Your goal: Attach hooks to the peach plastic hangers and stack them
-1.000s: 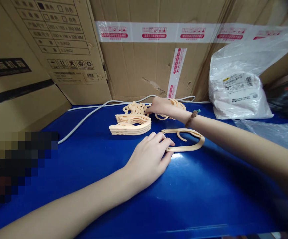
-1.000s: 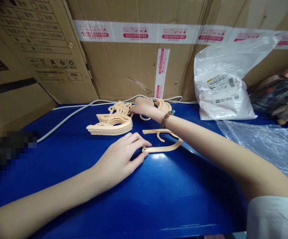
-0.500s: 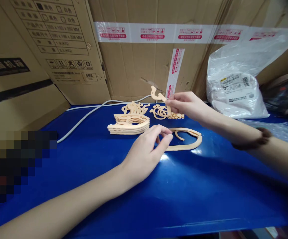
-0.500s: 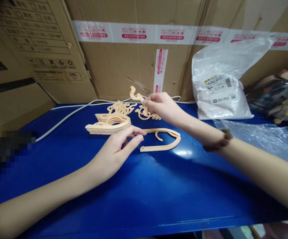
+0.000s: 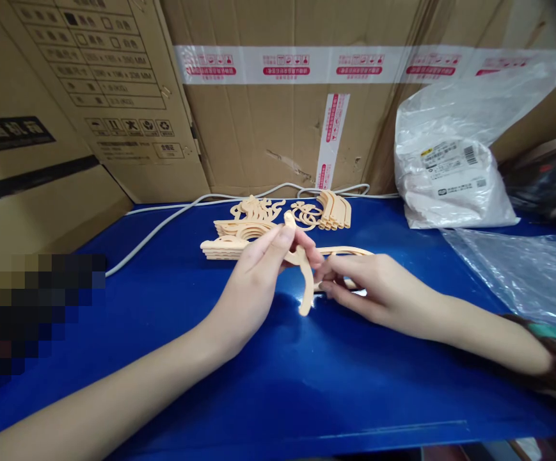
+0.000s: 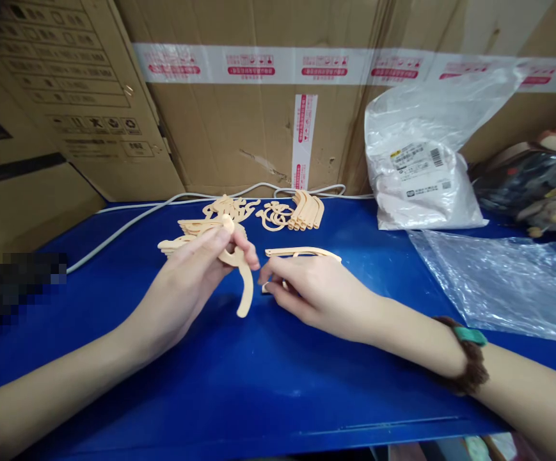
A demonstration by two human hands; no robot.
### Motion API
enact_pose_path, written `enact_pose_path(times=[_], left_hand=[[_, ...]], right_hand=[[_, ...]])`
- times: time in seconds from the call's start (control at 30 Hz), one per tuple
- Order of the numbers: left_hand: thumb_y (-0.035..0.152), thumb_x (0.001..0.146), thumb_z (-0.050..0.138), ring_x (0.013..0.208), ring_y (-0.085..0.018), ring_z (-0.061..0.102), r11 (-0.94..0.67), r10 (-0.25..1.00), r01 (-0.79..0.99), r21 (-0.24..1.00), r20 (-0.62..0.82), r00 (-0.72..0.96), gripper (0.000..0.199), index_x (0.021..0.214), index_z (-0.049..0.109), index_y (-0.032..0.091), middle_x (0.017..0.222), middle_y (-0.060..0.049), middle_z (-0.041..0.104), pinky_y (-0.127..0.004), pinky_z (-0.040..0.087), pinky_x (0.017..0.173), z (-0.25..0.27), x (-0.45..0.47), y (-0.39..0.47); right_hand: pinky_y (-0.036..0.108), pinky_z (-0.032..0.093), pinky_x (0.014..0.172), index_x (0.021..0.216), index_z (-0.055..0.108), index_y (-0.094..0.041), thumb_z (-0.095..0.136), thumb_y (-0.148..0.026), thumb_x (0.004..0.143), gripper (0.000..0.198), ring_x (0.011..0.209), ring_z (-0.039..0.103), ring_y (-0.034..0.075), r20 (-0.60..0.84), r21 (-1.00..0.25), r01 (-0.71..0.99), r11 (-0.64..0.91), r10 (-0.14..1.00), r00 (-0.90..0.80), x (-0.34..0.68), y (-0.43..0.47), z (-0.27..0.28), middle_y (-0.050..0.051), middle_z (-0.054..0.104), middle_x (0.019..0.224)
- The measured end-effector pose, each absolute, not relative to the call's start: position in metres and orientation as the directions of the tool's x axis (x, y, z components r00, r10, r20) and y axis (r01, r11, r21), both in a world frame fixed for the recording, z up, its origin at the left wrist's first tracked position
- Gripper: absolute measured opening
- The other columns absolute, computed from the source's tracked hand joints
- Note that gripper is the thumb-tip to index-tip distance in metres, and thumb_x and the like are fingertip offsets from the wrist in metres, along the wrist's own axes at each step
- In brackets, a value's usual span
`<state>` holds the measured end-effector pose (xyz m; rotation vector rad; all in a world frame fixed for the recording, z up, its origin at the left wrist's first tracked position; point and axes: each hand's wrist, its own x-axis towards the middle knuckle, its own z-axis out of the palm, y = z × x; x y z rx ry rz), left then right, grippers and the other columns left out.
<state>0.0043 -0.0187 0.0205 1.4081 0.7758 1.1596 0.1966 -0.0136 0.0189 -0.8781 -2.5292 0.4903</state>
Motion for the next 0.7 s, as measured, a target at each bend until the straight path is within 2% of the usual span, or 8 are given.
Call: enact_pose_path(times=[0.07, 0.13, 0.23, 0.33, 0.4, 0.47, 0.57, 0.7], left_hand=[[0.035, 0.097, 0.041, 0.064, -0.01, 0.05, -0.182, 0.933, -0.139, 0.973, 0.216, 0.289, 0.026, 0.083, 0.055, 0.018, 0.068, 0.002, 0.05, -0.021, 0.045, 0.063, 0.024, 0.004, -0.018], [0.038, 0.096, 0.041, 0.053, -0.009, 0.038, -0.121, 0.942, -0.087, 0.989, 0.142, 0.303, 0.028, 0.08, 0.052, 0.018, 0.061, 0.004, 0.038, -0.019, 0.035, 0.049, 0.024, 0.003, -0.016], [0.05, 0.095, 0.035, 0.047, -0.009, 0.025, -0.027, 0.937, 0.06, 0.998, 0.005, 0.35, 0.038, 0.078, 0.049, 0.019, 0.058, 0.006, 0.028, -0.021, 0.022, 0.042, 0.019, 0.002, -0.011], [0.049, 0.097, 0.03, 0.052, -0.011, 0.034, -0.201, 0.928, 0.316, 0.927, 0.077, 0.365, 0.04, 0.077, 0.048, 0.02, 0.061, 0.004, 0.035, -0.023, 0.028, 0.048, 0.012, -0.002, -0.008], [0.043, 0.098, 0.031, 0.061, -0.013, 0.043, -0.369, 0.906, 0.511, 0.777, 0.178, 0.383, 0.037, 0.075, 0.047, 0.02, 0.065, 0.003, 0.044, -0.026, 0.032, 0.057, 0.01, -0.004, -0.008], [0.04, 0.098, 0.034, 0.065, -0.014, 0.047, -0.446, 0.887, 0.645, 0.62, 0.213, 0.409, 0.033, 0.073, 0.043, 0.02, 0.067, 0.003, 0.049, -0.028, 0.033, 0.062, 0.009, -0.006, -0.007], [0.039, 0.098, 0.034, 0.066, -0.015, 0.05, -0.47, 0.88, 0.721, 0.509, 0.199, 0.432, 0.032, 0.072, 0.041, 0.02, 0.069, 0.002, 0.052, -0.029, 0.032, 0.063, 0.01, -0.006, -0.006], [0.037, 0.098, 0.033, 0.067, -0.016, 0.05, -0.481, 0.873, 0.743, 0.466, 0.185, 0.45, 0.032, 0.071, 0.04, 0.02, 0.068, 0.002, 0.05, -0.029, 0.031, 0.063, 0.011, -0.007, -0.003]], right_hand=[[0.027, 0.044, 0.069, 0.103, 0.058, -0.016, 0.049, -0.029, 0.094, 0.018, 0.079, 0.062, 0.016, 0.339, -0.14, 0.595, 0.791, 0.603, -0.722, 0.202, -0.012, 0.021, 0.006, 0.066, 0.092], [0.03, 0.044, 0.067, 0.102, 0.06, -0.015, 0.05, -0.037, 0.094, 0.025, 0.08, 0.063, 0.02, 0.335, 0.121, 0.627, 0.77, 0.563, -0.756, 0.206, -0.01, 0.022, 0.008, 0.066, 0.09], [0.032, 0.044, 0.066, 0.089, 0.062, -0.016, 0.052, -0.041, 0.092, 0.027, 0.075, 0.062, 0.021, 0.253, 0.317, 0.588, 0.744, 0.531, -0.809, 0.209, -0.008, 0.022, 0.008, 0.064, 0.085], [0.031, 0.045, 0.068, 0.082, 0.063, -0.016, 0.051, -0.033, 0.094, 0.023, 0.073, 0.061, 0.019, 0.216, 0.322, 0.561, 0.763, 0.518, -0.828, 0.209, -0.006, 0.019, 0.008, 0.065, 0.087], [0.03, 0.044, 0.069, 0.082, 0.063, -0.016, 0.047, -0.028, 0.096, 0.024, 0.073, 0.061, 0.018, 0.239, 0.304, 0.554, 0.775, 0.501, -0.832, 0.208, -0.006, 0.016, 0.008, 0.065, 0.085], [0.029, 0.043, 0.068, 0.083, 0.061, -0.016, 0.043, -0.025, 0.098, 0.025, 0.072, 0.06, 0.018, 0.273, 0.281, 0.547, 0.788, 0.481, -0.833, 0.207, -0.005, 0.013, 0.007, 0.063, 0.081], [0.027, 0.041, 0.065, 0.084, 0.056, -0.016, 0.038, -0.028, 0.1, 0.027, 0.068, 0.059, 0.017, 0.282, 0.216, 0.559, 0.8, 0.497, -0.821, 0.207, -0.005, 0.013, 0.005, 0.062, 0.075], [0.027, 0.038, 0.059, 0.088, 0.054, -0.016, 0.03, -0.032, 0.102, 0.032, 0.061, 0.06, 0.015, 0.248, 0.161, 0.584, 0.796, 0.54, -0.805, 0.207, -0.005, 0.014, 0.003, 0.063, 0.073]])
